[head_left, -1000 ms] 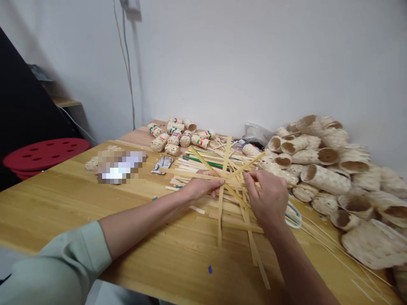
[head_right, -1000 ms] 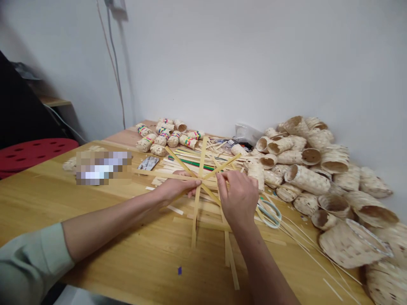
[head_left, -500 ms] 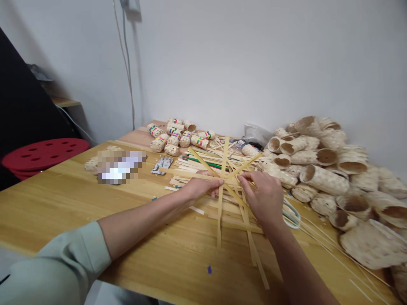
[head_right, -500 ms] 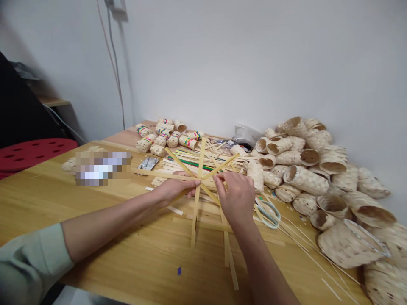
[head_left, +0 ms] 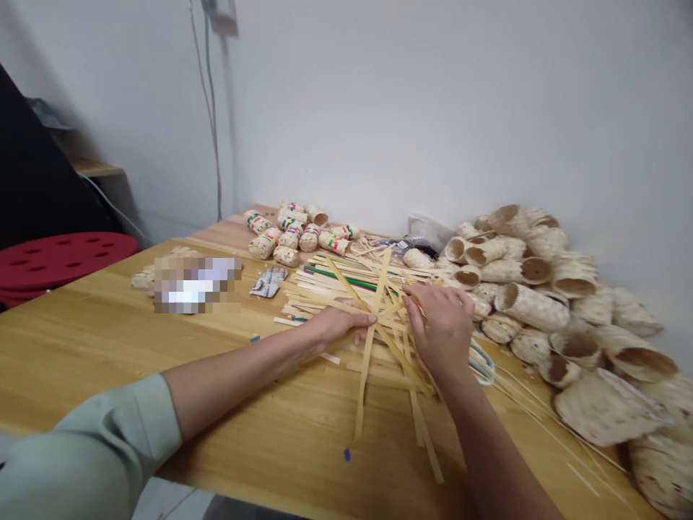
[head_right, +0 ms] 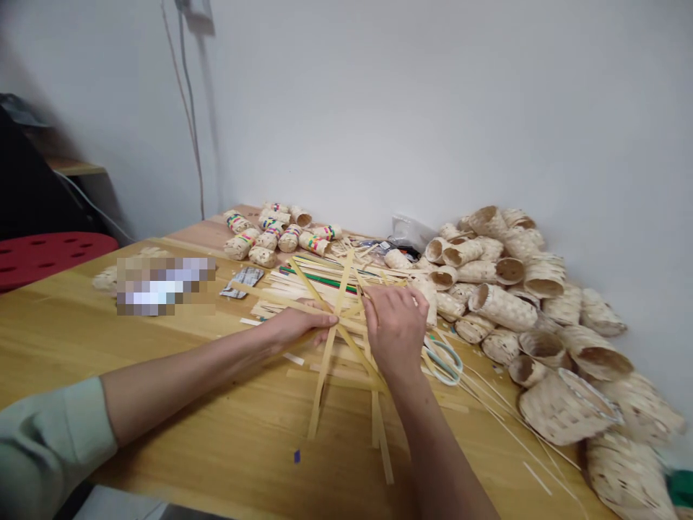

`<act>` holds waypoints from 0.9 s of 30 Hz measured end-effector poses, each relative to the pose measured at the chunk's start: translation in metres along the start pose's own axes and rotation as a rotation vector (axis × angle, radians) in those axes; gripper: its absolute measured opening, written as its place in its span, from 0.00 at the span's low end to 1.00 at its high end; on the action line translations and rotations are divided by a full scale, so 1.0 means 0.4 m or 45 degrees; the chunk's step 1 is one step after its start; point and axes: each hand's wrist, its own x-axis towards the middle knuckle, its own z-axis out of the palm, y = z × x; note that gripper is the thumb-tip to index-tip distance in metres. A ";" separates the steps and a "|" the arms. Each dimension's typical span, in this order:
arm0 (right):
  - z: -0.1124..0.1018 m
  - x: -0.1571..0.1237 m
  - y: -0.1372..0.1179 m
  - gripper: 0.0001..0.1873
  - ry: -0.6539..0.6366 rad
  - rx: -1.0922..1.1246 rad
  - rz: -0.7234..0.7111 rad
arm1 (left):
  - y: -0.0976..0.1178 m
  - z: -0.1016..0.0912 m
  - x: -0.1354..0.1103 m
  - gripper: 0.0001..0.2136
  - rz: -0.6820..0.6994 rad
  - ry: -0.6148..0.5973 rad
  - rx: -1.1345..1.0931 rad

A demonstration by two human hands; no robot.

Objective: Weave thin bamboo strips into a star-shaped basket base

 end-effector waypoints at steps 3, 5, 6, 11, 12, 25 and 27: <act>-0.008 0.002 -0.005 0.10 0.016 -0.003 0.024 | 0.000 0.007 -0.003 0.14 0.007 -0.021 0.035; -0.013 0.006 -0.006 0.09 0.030 0.007 0.020 | -0.003 0.010 -0.003 0.14 0.009 -0.027 0.029; -0.016 0.009 -0.006 0.09 0.041 0.018 0.007 | -0.004 0.010 -0.002 0.14 0.008 -0.032 0.029; -0.039 0.070 0.005 0.10 0.015 0.054 -0.052 | -0.005 0.016 -0.006 0.14 0.010 -0.078 0.057; -0.043 0.090 0.008 0.10 -0.022 0.051 -0.061 | -0.003 0.018 -0.008 0.14 0.003 -0.088 0.058; -0.106 0.131 -0.039 0.15 -0.183 0.226 0.234 | 0.004 -0.049 0.048 0.07 -0.234 0.213 -0.668; -0.095 0.052 -0.053 0.23 -0.507 0.329 0.366 | 0.008 -0.072 0.066 0.08 -0.194 0.256 -0.752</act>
